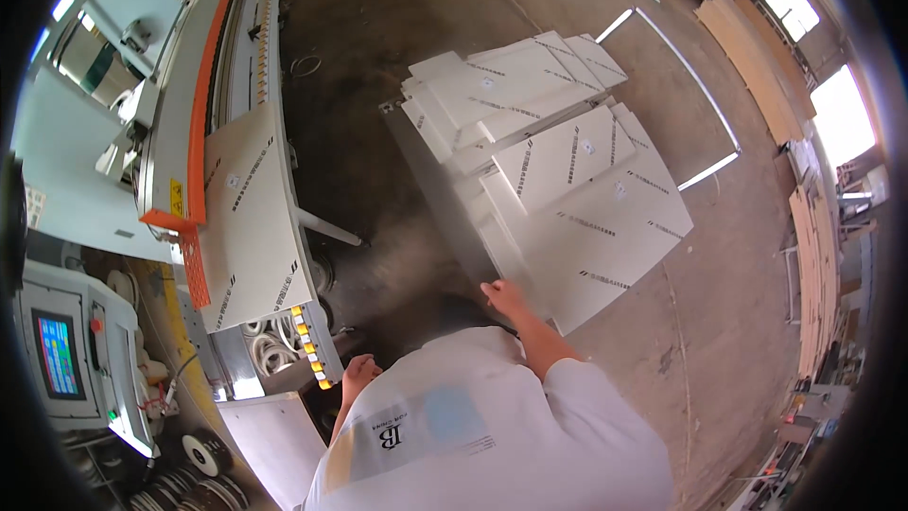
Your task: The person picks up boards and narrow strips from a stack, places them onto the intake of a large industrial machine, and pushes them through for processing.
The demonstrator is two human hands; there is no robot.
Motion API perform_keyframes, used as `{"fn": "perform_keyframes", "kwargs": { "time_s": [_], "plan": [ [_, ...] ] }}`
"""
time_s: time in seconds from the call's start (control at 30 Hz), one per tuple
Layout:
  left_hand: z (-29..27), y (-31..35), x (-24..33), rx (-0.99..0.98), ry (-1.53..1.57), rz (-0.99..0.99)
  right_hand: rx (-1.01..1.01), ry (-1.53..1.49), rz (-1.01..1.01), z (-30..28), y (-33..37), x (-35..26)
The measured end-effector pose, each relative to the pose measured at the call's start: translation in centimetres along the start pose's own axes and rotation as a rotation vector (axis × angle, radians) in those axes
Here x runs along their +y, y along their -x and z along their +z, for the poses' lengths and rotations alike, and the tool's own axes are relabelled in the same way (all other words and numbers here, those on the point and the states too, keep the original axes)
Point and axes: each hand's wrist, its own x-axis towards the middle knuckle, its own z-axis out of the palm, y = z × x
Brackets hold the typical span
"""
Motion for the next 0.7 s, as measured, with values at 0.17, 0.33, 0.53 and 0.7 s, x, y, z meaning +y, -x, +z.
{"fn": "perform_keyframes", "kwargs": {
  "time_s": [0.17, 0.33, 0.53, 0.7],
  "plan": [
    [1.4, -4.5, 3.8, -0.071, -0.245, 0.195, 0.088, -0.032, -0.033, -2.4, -4.6, -2.1],
    [3.8, -7.6, 8.2, -0.143, -0.285, 0.116, 0.422, 0.216, -0.241, -9.0, -15.8, -6.2],
    [5.7, -10.1, 12.5, -0.113, -0.197, -0.134, 0.378, 0.548, -0.394, -17.7, -29.2, -8.6],
    [6.7, -9.0, 14.2, -0.074, -0.096, -0.371, 0.031, 0.765, -0.51, -19.6, -36.6, -9.4]
  ]
}}
